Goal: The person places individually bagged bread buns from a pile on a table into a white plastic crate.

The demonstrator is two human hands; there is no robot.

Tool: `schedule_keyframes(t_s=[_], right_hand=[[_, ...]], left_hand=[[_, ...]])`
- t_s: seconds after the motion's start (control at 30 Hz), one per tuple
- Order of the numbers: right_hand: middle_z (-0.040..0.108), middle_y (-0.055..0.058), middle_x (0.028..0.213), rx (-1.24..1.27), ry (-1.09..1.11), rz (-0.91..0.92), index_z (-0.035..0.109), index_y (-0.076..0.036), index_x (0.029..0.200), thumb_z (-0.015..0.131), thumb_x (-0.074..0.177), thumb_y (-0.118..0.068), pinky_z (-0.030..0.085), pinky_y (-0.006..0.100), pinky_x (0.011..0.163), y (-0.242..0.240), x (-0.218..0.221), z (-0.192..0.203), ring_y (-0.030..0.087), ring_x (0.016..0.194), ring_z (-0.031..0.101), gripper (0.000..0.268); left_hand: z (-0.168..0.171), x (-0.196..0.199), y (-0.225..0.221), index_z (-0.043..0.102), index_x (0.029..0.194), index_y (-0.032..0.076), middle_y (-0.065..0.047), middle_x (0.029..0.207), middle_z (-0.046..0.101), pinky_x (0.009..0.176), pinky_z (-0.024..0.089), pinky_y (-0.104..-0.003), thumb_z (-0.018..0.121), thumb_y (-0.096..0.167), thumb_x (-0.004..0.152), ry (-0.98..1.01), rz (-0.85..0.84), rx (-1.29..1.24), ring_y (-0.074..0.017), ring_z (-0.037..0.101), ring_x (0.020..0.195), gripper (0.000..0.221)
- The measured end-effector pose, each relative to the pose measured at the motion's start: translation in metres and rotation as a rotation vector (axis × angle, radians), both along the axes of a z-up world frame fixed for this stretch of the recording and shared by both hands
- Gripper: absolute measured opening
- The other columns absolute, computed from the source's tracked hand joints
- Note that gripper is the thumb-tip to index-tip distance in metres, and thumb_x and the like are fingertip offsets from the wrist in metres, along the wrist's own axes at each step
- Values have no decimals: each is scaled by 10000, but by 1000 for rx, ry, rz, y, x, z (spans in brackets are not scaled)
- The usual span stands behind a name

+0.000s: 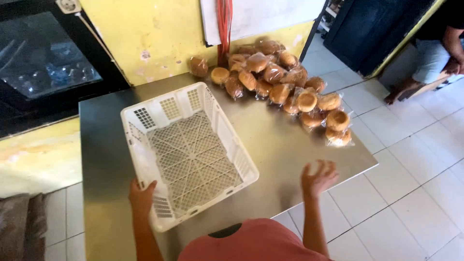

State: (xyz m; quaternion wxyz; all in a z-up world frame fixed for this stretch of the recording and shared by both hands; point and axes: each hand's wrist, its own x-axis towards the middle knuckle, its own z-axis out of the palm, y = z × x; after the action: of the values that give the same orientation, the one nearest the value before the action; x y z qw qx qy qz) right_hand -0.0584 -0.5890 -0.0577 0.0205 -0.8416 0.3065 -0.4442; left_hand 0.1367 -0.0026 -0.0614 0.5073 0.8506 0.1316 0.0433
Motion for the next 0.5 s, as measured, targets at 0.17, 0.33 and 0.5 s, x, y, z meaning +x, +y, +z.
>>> schedule_keyframes(t_s=[0.17,0.33,0.5], right_hand=[[487,243,1437,155,-4,-201,588,-73,1279,835,925,-337,363,657,1051,-141,5,-4,448,1346,415,506],[497,167,1398,540,-179,-271,565,-105,1351,754,1047,-519,422,588,1035,-338,14,-92,388,1268,493,547],[462,162,1486,1440,-552,-66,437,-170,1495,543,940,-721,386,560,1100,-425,46,-102,419,1394,394,789]], left_hand=[[39,-17,-7,637,1284,-7,-184,1123,749,844,566,-449,803,206,874,123,15,-37,-327,736,953,491],[50,-24,-10,619,1361,70,-166,1127,737,774,572,-446,769,219,886,273,107,-82,-322,726,860,520],[26,-18,2,643,1378,42,-169,1150,748,778,558,-415,805,203,842,122,60,-153,-244,712,914,582]])
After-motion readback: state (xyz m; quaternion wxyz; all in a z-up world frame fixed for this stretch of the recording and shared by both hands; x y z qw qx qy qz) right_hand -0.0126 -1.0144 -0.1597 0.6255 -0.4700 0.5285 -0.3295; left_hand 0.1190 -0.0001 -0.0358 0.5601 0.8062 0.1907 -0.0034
